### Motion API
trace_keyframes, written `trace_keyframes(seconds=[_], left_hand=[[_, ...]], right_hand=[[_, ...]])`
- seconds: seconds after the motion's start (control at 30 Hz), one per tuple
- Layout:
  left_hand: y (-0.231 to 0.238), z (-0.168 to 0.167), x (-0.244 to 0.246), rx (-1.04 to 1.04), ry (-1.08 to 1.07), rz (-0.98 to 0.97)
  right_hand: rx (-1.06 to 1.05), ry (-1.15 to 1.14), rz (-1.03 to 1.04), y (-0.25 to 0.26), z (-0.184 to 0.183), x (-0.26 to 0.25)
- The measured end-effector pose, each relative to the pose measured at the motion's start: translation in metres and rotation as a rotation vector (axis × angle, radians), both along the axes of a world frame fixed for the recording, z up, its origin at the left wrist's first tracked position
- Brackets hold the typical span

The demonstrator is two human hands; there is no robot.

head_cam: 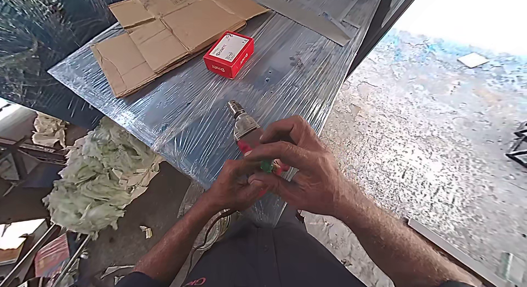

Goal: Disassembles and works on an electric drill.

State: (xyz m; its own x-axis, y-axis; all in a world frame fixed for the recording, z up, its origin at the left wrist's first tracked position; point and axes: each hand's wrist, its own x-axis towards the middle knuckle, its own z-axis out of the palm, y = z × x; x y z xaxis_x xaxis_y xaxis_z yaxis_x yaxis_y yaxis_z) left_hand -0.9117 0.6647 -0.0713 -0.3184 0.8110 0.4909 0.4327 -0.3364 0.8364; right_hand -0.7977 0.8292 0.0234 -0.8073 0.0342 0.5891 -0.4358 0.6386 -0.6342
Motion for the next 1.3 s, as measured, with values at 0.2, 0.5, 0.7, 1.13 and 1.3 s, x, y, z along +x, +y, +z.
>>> trace_keyframes(seconds=[0.2,0.5,0.7,1.13,1.3], left_hand=[[0.003,0.001,0.003,-0.020,0.000,0.126],[0.010,-0.006,-0.001,-0.016,-0.029,0.165],[0.003,-0.014,-0.011,-0.121,-0.587,0.544],[0.071,0.007,-0.061,-0.652,-0.818,0.520],[0.087,0.013,-0.064,-0.570,-1.017,0.582]], right_hand=[[-0.057,0.027,0.083,0.002,0.003,0.001],[-0.091,-0.101,0.091,-0.001,-0.019,-0.004],[-0.397,-0.128,-0.179,0.027,-0.007,0.030],[-1.129,-0.873,-0.145,0.000,-0.114,0.045],[-0.959,-0.767,-0.301,-0.002,-0.112,0.026]])
